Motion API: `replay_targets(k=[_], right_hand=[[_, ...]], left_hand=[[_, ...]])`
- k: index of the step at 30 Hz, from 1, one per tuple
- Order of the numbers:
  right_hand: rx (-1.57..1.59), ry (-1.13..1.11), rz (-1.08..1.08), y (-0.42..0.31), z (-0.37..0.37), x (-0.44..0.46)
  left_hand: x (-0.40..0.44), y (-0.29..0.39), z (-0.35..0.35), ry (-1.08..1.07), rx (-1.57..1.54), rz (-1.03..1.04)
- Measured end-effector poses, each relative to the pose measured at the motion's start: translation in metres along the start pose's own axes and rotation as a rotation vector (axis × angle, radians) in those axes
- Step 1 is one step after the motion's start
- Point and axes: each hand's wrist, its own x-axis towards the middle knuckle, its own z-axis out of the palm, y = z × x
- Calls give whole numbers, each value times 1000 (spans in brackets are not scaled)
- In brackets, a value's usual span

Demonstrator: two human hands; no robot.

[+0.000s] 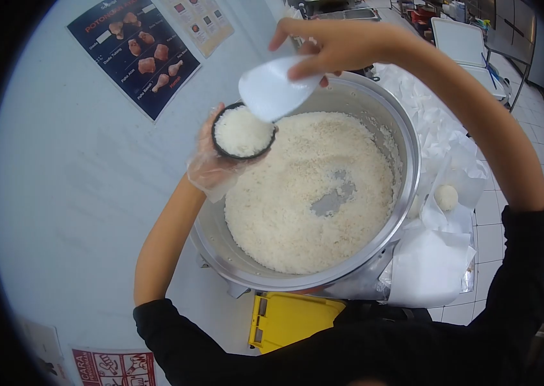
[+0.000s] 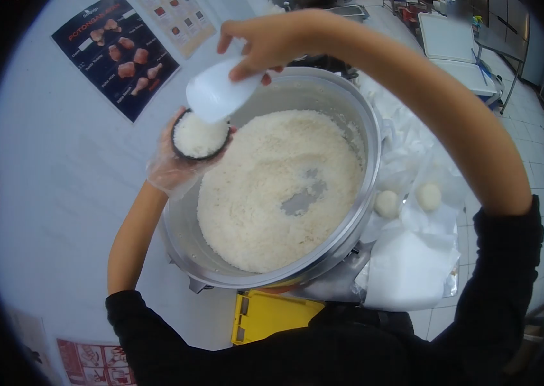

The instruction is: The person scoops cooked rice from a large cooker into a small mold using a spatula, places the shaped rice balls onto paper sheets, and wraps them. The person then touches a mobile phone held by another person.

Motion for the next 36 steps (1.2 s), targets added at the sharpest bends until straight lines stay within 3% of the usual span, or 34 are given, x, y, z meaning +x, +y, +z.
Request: replay_targets(k=[3, 8, 11, 13, 14, 15, 18, 19, 22, 26, 28, 32, 34, 35, 36], right_hand=[[137, -9, -149, 13, 28, 8], [224, 146, -282, 10, 62, 26], [-169, 479, -471, 11, 71, 33], [-34, 293, -252, -8, 40, 15], [48, 321, -243, -7, 26, 13], [129, 351, -237, 1, 18, 10], [-425, 533, -114, 26, 20, -13], [-491, 342, -31, 29, 23, -45], [-286, 245, -55, 37, 32, -104], [382, 13, -230, 41, 28, -197], [430, -95, -173, 40, 29, -233], [542, -258, -154, 40, 26, -283], [508, -268, -150, 34, 26, -305], [474, -242, -167, 27, 24, -315], [446, -216, -180, 18, 22, -326]], left_hand=[[-21, 5, 4, -88, 228, 99], [-32, -11, 9, 2, 324, 307], [-46, -27, 18, 12, 278, 409], [-51, -24, 15, 32, 184, 486], [-56, -18, 15, 67, 137, 554], [-65, -10, 10, -50, 6, 556], [-115, -36, 18, -325, -366, 504], [-128, -54, 23, -377, -488, 443], [-162, -120, 46, -501, -740, 336], [-170, -219, 55, -607, -900, 118], [-165, -261, 56, -610, -971, -94], [-139, -336, 57, -473, -895, -211], [-123, -357, 56, -308, -641, -233], [-119, -374, 66, -170, -269, -22], [-111, -387, 70, -63, -198, 0]])
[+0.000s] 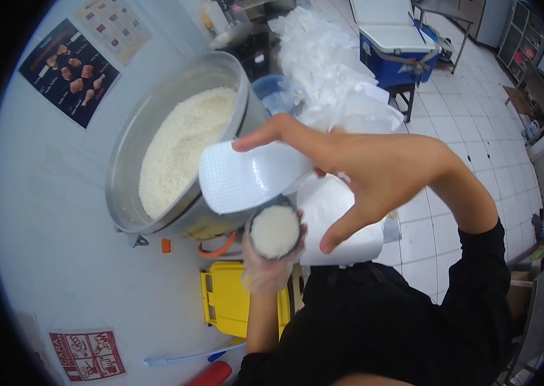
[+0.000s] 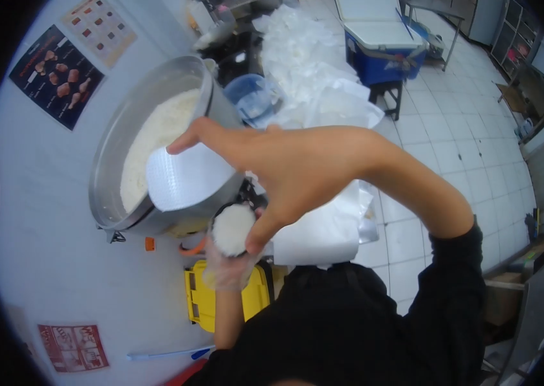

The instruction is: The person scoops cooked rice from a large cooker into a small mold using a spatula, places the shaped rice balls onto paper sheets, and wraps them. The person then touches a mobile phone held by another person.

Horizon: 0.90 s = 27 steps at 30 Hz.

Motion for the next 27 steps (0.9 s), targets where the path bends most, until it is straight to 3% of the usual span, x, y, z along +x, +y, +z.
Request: replay_targets(k=[1, 2, 4, 6, 12, 13, 17, 20, 23, 27], right_hand=[[-203, 70, 55, -6, 0, -13], [-401, 130, 125, -13, 0, -26], [-634, 247, 230, -8, -6, -50], [-587, 363, 326, 15, -11, -77], [-375, 637, 717, 91, 26, -153], [-329, 666, 780, 106, 39, -164], [-43, 765, 970, 158, 98, -200], [128, 881, 975, 186, 140, -215], [281, 1067, 874, 209, 168, -220], [221, 1131, 992, 209, 173, -198]], left_hand=[[8, -14, 1, 106, 75, 22], [29, -27, -14, 196, -160, -119], [54, -56, -38, 190, -88, -172], [82, -95, -54, 262, 125, -31], [106, -127, -56, -59, 1755, 698], [113, -134, -70, -135, 1853, 601], [124, -146, -91, -376, 1853, 619], [122, -164, -109, -242, 1624, 773], [123, -171, -122, -218, 1467, 589], [137, -161, -131, -235, 1737, 623]])
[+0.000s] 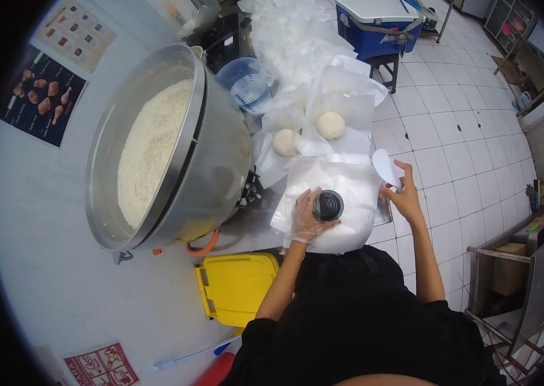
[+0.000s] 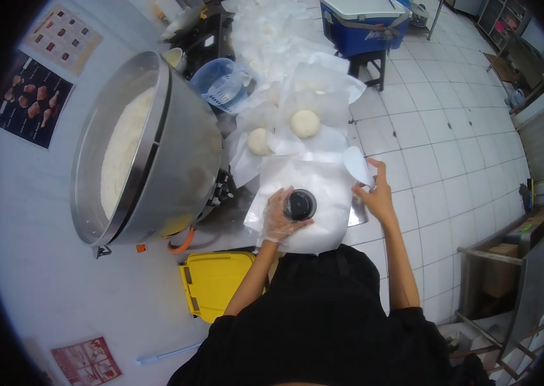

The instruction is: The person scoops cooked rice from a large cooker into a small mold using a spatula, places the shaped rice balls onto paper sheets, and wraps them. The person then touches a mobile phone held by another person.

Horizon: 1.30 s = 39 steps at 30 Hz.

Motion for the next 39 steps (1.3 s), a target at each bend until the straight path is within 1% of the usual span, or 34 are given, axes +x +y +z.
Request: replay_targets(k=[2, 5, 6, 8, 9, 11, 12, 13, 15, 16, 18, 19, 21, 23, 25, 27, 30, 33, 36, 37, 39], right_hand=[[-39, 20, 5, -2, 14, 0], [-232, 170, -219, 25, 49, 9], [-288, 215, -300, 24, 57, 6], [-461, 183, -221, 39, 71, 2], [-547, 165, -179, 41, 77, -2], [-614, 223, -190, 47, 86, -11], [-632, 260, -204, 50, 90, -15], [-652, 297, -218, 53, 93, -20], [-628, 394, -349, 59, 96, -27], [-616, 447, -416, 62, 96, -27], [-616, 428, -423, 69, 93, -29], [-616, 418, -426, 68, 91, -30], [-567, 425, -351, 60, 90, -33], [-540, 437, -304, 57, 90, -32], [-535, 452, -278, 64, 93, -28], [-498, 471, -268, 69, 99, -28], [-437, 481, -262, 71, 103, -30], [-350, 450, -251, 67, 98, -30], [-170, 468, -248, 70, 93, -24], [-97, 483, -247, 74, 90, -23], [61, 499, -98, 77, 77, -21]], left_hand=[[10, -6, -13, -15, 60, 22], [19, -6, -39, -53, 161, 154], [21, -7, -41, -29, 92, 139], [21, -10, -45, 11, -46, 107], [23, -15, -45, 41, -26, 66], [29, -26, -45, 98, 11, -21], [32, -31, -39, 168, 44, 46], [34, -38, -36, 166, 40, 41], [43, -42, -34, 162, 31, 42], [50, -40, -35, 169, 23, 74], [59, -30, -41, 178, 5, 133], [65, -21, -47, 139, 51, 174], [76, -6, -54, 64, 141, 257], [84, -36, -20, -27, -239, 163], [88, -37, -10, -98, -326, 95], [90, -39, -6, -137, -120, 68], [94, -43, -10, -209, 82, 92], [99, -36, -14, -126, 103, 236], [112, -20, -17, -140, 192, 372], [115, -17, -15, -156, 179, 369], [122, -7, -12, -185, 151, 360]])
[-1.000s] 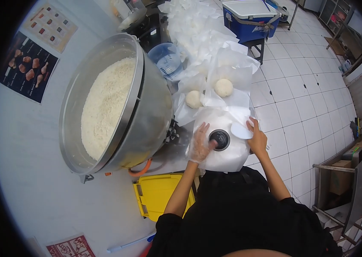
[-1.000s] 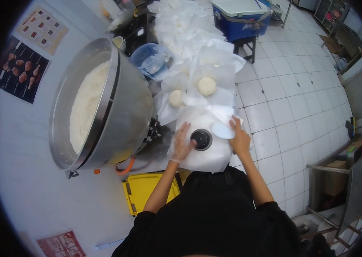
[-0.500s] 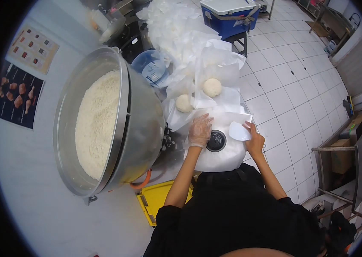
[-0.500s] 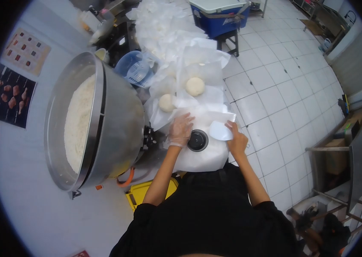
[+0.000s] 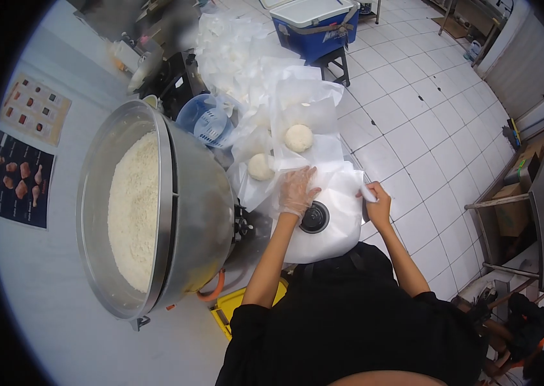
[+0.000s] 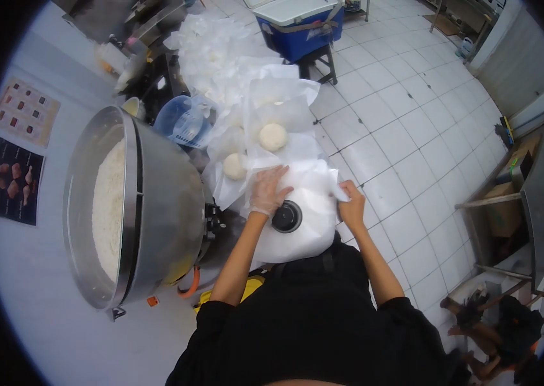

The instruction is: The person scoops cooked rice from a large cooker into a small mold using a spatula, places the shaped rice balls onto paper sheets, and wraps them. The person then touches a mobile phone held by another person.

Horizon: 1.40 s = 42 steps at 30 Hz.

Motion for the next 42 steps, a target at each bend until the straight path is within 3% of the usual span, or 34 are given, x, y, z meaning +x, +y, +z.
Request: replay_targets(k=[1, 5, 8, 9, 15, 18, 21, 24, 27, 30, 33, 36, 37, 40, 42], right_hand=[[58, 11, 92, 0, -3, 4], [-55, 142, 66, -24, -9, 22], [-101, 13, 130, -8, -4, 34], [28, 3, 208, -12, -4, 37], [315, -194, 209, -29, -7, 44], [221, -209, 140, -34, -8, 46], [224, -325, 222, -47, -17, 43], [177, -396, 66, -59, -22, 39], [185, -454, -102, -60, -26, 35], [286, -651, 60, -65, -35, 28], [165, -604, 102, -51, -37, 20], [173, -448, 52, -42, -35, 14], [141, -442, 135, -39, -36, 13], [199, -414, 131, -31, -34, 11], [238, -414, 134, -34, -32, 14]], left_hand=[[3, 3, -2, -20, 6, -3], [11, 6, -3, -83, 63, -40], [15, 13, -10, -81, 64, -50], [16, 17, -15, -75, 55, -48], [11, 29, -38, -38, 32, -28], [8, 26, -40, -28, -31, -25], [6, 27, -44, -1, 27, 41], [3, 32, -60, -118, 70, 47], [10, 43, -73, -418, 178, -120], [25, 30, -43, -450, 375, -386], [36, 14, -51, -596, 267, -767], [15, -7, -68, -690, 175, -861], [4, -9, -72, -649, 225, -925], [-28, -29, -54, -312, 184, -844], [-20, -24, -48, -232, 100, -828]])
